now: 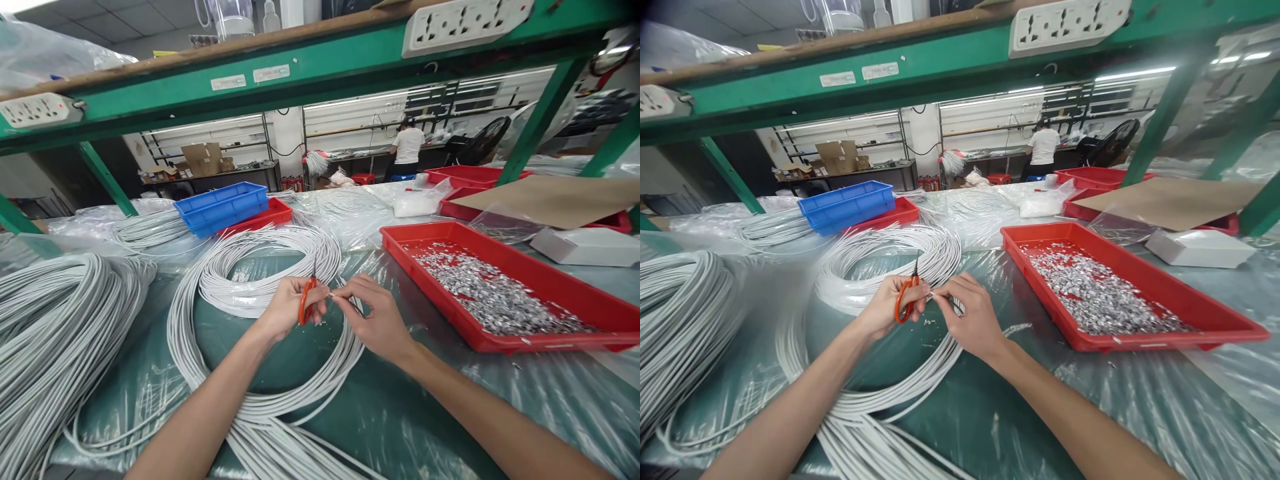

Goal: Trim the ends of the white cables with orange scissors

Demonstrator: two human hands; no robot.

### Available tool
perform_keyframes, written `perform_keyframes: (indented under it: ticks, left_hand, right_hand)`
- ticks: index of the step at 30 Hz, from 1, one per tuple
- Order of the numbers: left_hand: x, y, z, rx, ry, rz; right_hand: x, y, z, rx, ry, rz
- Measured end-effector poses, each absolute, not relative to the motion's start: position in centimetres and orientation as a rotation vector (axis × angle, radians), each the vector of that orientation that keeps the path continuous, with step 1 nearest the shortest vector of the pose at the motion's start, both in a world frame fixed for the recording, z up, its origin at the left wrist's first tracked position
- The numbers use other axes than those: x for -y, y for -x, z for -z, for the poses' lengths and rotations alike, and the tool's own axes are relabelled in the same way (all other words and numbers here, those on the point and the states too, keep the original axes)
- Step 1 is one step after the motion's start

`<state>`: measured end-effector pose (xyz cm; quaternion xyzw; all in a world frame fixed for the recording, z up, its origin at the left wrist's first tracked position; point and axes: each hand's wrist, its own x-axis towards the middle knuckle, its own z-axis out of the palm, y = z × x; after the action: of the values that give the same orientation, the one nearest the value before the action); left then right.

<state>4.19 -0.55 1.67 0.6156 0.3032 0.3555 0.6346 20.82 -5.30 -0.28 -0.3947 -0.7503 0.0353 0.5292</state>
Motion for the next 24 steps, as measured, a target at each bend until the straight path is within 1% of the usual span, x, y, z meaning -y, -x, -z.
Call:
perform_keyframes:
  ticks: [6,11,18,24]
  left_hand:
    - [0.9,-4.0,-1.7,-0.589,-1.261,-0.796]
    - [0.9,-4.4,-1.4,-0.563,-1.260,-0.801]
    - [0.0,-4.3,-0.9,-0.760,-1.445,-0.913]
    - [-0.1,-3.8,-1.0,-0.891,-1.722,-0.765]
  right_hand:
    - [6.0,-20.4,-0.1,1.659,0.914,-0.254]
    - [5.8,-20.5,0.2,1.616,0.908,-0.289]
    - [4.7,-21.1,1.1,1.593,1.033,-0.344]
    - [3.9,-21.5,1.5,1.415,1.016,-0.580]
